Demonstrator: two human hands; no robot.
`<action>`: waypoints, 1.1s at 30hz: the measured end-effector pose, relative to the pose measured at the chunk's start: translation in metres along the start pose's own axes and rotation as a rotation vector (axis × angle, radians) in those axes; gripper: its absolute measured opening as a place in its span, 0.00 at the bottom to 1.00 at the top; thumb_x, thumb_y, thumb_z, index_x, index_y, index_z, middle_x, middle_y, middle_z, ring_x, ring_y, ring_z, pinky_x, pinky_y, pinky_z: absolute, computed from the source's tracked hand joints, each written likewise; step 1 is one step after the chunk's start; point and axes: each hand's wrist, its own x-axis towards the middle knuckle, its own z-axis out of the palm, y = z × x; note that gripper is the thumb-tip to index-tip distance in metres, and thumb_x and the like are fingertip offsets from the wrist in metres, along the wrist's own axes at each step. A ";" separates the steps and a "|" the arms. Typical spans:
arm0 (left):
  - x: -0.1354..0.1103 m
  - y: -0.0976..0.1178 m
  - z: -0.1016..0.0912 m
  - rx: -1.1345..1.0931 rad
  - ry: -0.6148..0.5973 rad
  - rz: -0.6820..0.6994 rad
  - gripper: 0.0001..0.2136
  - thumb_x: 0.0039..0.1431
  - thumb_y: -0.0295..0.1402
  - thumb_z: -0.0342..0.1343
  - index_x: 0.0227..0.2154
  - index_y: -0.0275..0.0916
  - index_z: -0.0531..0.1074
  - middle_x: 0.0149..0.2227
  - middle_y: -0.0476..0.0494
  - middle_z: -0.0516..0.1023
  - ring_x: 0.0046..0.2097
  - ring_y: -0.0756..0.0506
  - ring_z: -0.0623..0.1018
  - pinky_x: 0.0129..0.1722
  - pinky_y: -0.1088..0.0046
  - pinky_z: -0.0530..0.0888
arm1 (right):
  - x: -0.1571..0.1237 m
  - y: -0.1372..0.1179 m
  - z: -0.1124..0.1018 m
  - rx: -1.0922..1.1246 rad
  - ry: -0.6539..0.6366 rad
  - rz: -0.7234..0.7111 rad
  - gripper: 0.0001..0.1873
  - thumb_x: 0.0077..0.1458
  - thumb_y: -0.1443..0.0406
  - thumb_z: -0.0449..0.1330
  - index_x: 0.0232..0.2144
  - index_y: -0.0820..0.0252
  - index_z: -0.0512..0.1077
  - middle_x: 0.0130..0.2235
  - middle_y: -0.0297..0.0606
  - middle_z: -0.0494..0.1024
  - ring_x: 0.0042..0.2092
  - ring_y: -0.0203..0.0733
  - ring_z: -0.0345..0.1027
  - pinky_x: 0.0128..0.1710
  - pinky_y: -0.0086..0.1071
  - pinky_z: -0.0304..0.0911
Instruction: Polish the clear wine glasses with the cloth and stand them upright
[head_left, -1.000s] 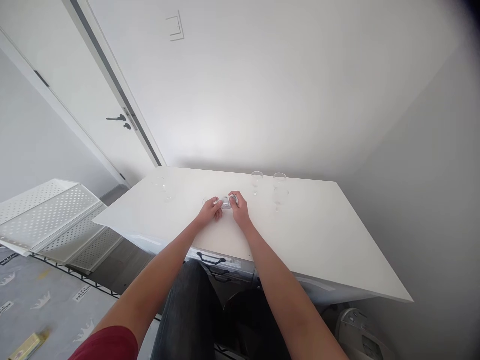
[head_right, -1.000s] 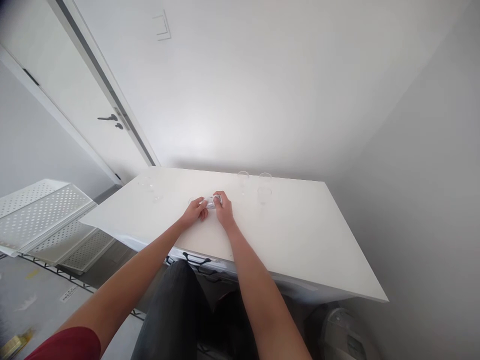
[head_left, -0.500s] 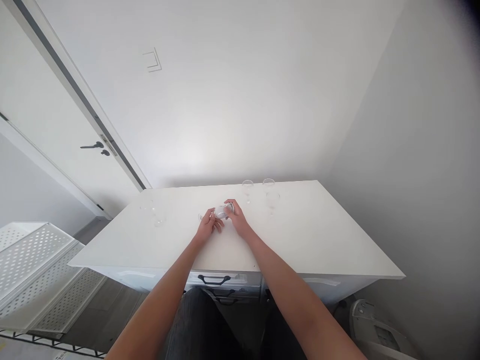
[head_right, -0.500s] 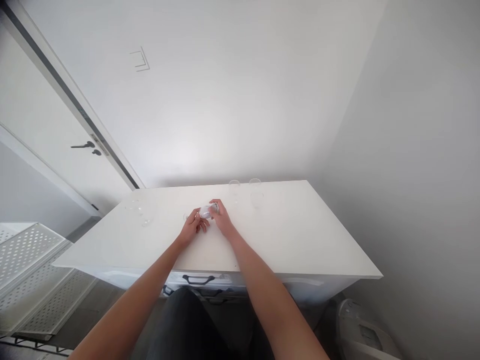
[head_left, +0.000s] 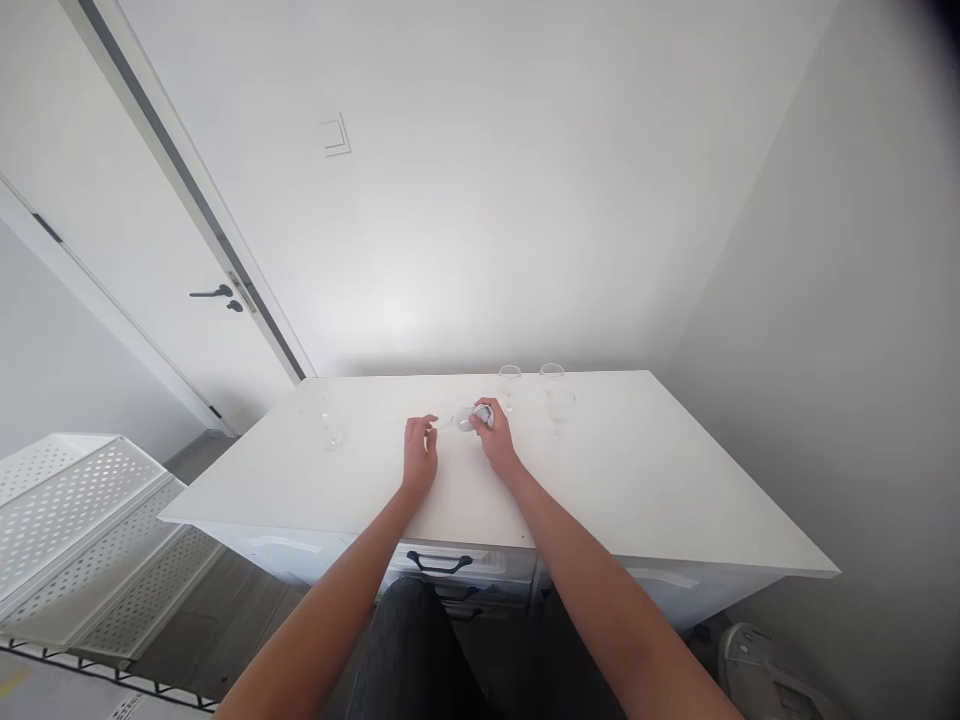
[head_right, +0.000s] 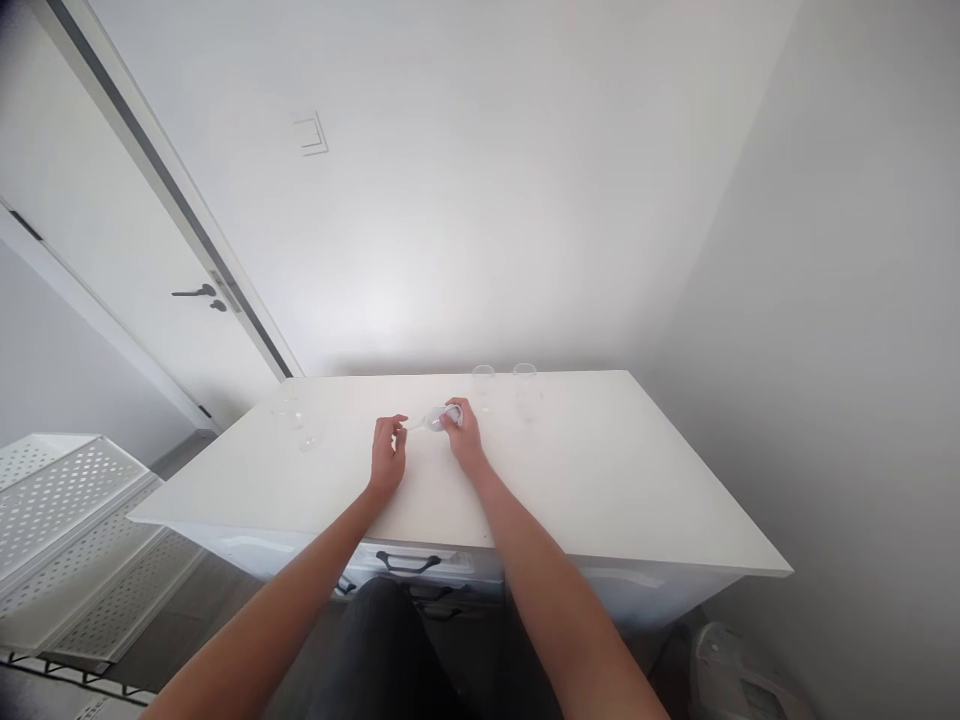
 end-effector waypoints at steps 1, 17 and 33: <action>0.002 0.000 0.000 0.087 -0.039 0.066 0.15 0.71 0.46 0.49 0.52 0.46 0.71 0.52 0.36 0.74 0.54 0.36 0.74 0.58 0.53 0.68 | 0.000 0.000 0.000 0.035 -0.002 0.002 0.16 0.57 0.55 0.62 0.45 0.51 0.67 0.36 0.33 0.68 0.35 0.42 0.60 0.36 0.34 0.59; 0.003 -0.022 0.007 0.328 -0.201 -0.018 0.13 0.69 0.49 0.53 0.42 0.45 0.72 0.26 0.43 0.76 0.33 0.37 0.77 0.40 0.65 0.65 | -0.010 -0.015 0.001 0.092 0.014 -0.065 0.17 0.63 0.51 0.61 0.33 0.54 0.62 0.38 0.35 0.75 0.41 0.42 0.65 0.44 0.36 0.60; 0.007 -0.008 -0.003 -0.629 -0.228 -0.346 0.22 0.68 0.56 0.51 0.38 0.39 0.73 0.24 0.54 0.62 0.24 0.51 0.63 0.34 0.68 0.72 | -0.008 -0.011 0.008 0.275 0.015 0.085 0.19 0.62 0.47 0.58 0.33 0.53 0.63 0.33 0.33 0.65 0.36 0.41 0.62 0.40 0.34 0.63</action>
